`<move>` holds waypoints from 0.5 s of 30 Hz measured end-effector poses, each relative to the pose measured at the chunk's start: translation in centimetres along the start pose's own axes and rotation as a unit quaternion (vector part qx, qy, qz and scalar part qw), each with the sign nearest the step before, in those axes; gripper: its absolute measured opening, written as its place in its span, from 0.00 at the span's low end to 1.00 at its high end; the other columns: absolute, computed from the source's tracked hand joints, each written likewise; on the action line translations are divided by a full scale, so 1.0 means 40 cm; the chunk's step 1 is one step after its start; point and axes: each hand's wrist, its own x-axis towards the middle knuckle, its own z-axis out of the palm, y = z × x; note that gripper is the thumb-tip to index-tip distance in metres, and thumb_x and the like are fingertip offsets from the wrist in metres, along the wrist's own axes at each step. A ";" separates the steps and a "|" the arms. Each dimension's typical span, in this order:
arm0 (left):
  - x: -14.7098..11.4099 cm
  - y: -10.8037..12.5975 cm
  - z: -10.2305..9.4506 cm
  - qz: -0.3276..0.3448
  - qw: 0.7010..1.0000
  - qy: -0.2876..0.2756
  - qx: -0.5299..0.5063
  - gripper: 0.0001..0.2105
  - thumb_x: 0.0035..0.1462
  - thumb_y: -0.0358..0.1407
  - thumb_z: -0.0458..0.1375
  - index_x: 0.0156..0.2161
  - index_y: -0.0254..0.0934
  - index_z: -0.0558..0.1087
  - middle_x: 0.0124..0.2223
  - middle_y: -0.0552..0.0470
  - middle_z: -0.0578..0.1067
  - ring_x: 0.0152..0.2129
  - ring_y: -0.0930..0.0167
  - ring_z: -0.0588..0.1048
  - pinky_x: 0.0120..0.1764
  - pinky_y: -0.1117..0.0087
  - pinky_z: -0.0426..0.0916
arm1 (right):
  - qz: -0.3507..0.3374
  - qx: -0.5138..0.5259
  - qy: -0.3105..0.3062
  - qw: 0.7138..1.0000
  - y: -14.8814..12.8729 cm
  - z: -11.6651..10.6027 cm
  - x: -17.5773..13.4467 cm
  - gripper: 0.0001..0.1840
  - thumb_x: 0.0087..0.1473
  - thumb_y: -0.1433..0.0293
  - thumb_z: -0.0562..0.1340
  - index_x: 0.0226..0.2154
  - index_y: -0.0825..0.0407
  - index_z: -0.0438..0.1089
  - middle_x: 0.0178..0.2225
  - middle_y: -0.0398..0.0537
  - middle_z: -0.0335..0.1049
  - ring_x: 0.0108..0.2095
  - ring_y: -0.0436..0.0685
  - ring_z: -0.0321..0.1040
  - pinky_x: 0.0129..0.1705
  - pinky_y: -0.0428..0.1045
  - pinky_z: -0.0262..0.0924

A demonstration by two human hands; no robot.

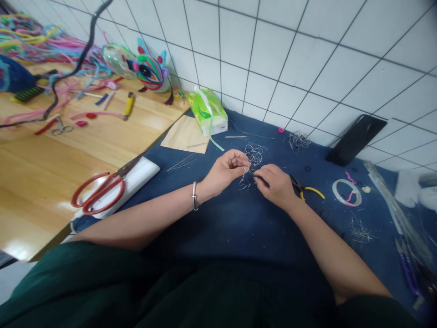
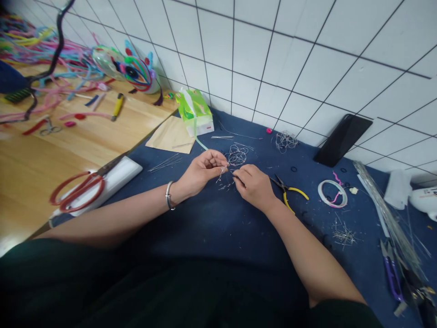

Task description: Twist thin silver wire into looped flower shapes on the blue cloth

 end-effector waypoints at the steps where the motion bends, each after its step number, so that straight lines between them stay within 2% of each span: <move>1: -0.002 0.000 0.004 0.001 1.000 -0.006 -0.002 0.10 0.50 0.28 0.62 0.39 0.35 0.69 0.35 0.52 0.73 0.31 0.77 0.71 0.36 0.73 0.66 | 0.003 -0.016 -0.001 1.000 -0.002 0.005 -0.001 0.09 0.57 0.72 0.57 0.40 0.51 0.70 0.37 0.51 0.70 0.40 0.57 0.67 0.43 0.51 0.63; 6: -0.009 -0.003 0.015 0.009 1.000 -0.023 -0.015 0.07 0.51 0.28 0.61 0.37 0.35 0.69 0.33 0.54 0.72 0.30 0.78 0.70 0.35 0.75 0.66 | 0.018 -0.092 -0.011 0.996 -0.014 0.029 -0.009 0.13 0.59 0.69 0.55 0.45 0.54 0.69 0.35 0.53 0.71 0.38 0.59 0.67 0.39 0.51 0.63; 9: -0.007 -0.003 0.010 0.002 0.999 -0.037 -0.001 0.07 0.52 0.29 0.60 0.38 0.35 0.68 0.34 0.52 0.72 0.31 0.77 0.71 0.35 0.74 0.66 | 0.025 -0.088 -0.028 0.995 -0.021 0.036 -0.010 0.11 0.59 0.69 0.55 0.41 0.53 0.70 0.34 0.52 0.71 0.38 0.58 0.67 0.39 0.50 0.61; 12: 0.002 0.005 -0.005 0.036 0.993 -0.047 0.105 0.06 0.54 0.29 0.58 0.38 0.35 0.69 0.34 0.52 0.72 0.30 0.76 0.70 0.34 0.74 0.66 | 0.055 -0.035 -0.024 0.998 -0.020 0.034 -0.008 0.08 0.59 0.70 0.55 0.35 0.51 0.71 0.34 0.49 0.71 0.37 0.56 0.67 0.40 0.49 0.61; 15: 0.014 0.016 -0.025 0.121 0.949 -0.032 0.290 0.07 0.52 0.26 0.56 0.37 0.36 0.70 0.33 0.54 0.72 0.31 0.76 0.69 0.36 0.72 0.64 | 0.098 0.017 -0.022 0.995 -0.007 0.030 -0.006 0.07 0.57 0.71 0.56 0.34 0.50 0.70 0.33 0.47 0.70 0.37 0.54 0.67 0.39 0.48 0.60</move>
